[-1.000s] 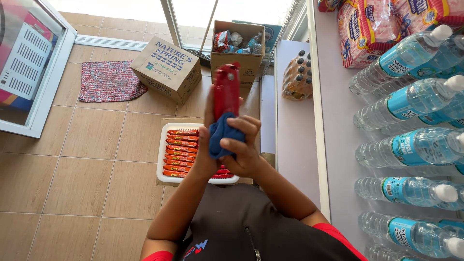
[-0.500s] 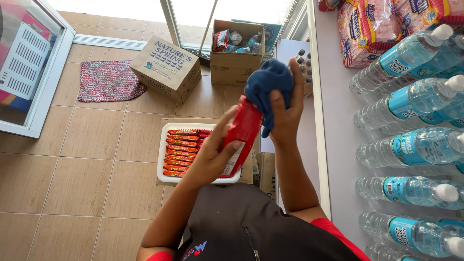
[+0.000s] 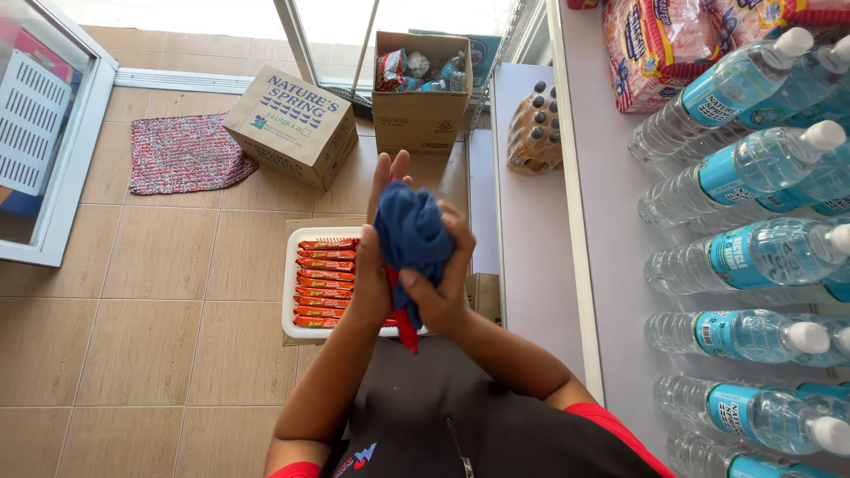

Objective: The person wipes a package of Campfield baby corn snacks with a blue cloth and places it on a shelf. They then pick up a white basket filled with red snack packets, wipe each packet individually with the cloth, and return them to the basket.

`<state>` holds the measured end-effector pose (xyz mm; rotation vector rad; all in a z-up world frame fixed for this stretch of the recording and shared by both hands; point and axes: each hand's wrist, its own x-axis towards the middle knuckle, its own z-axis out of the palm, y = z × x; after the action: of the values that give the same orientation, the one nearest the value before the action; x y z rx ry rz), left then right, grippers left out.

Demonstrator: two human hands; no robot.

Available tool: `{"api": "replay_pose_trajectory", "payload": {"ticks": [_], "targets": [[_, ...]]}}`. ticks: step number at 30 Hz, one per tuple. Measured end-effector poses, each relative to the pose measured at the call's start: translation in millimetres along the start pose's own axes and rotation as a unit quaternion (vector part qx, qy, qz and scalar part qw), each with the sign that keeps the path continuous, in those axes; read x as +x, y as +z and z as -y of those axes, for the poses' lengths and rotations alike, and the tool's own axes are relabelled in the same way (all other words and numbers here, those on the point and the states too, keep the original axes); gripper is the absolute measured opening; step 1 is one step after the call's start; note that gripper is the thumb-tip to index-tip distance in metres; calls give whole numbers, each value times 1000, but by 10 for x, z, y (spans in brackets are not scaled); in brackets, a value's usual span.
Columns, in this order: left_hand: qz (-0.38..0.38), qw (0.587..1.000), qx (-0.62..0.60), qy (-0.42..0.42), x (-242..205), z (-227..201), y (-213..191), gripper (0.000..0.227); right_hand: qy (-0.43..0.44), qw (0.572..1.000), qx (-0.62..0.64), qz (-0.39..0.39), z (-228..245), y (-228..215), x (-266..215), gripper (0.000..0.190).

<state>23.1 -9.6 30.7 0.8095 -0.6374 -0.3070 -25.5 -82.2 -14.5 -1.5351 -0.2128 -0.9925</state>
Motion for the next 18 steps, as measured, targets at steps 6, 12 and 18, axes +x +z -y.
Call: {"api": "replay_pose_trajectory", "payload": {"ticks": [6,12,18], "targets": [[27,993,114,15,49,-25,56,86,-27,999,13,-17,53,40,-121,68],[77,991,80,-76,-414,641,-182,84,-74,994,-50,-59,-47,-161,279,65],[123,965,116,-201,-443,817,-458,70,-45,993,-106,-27,-310,-283,508,69]]}}
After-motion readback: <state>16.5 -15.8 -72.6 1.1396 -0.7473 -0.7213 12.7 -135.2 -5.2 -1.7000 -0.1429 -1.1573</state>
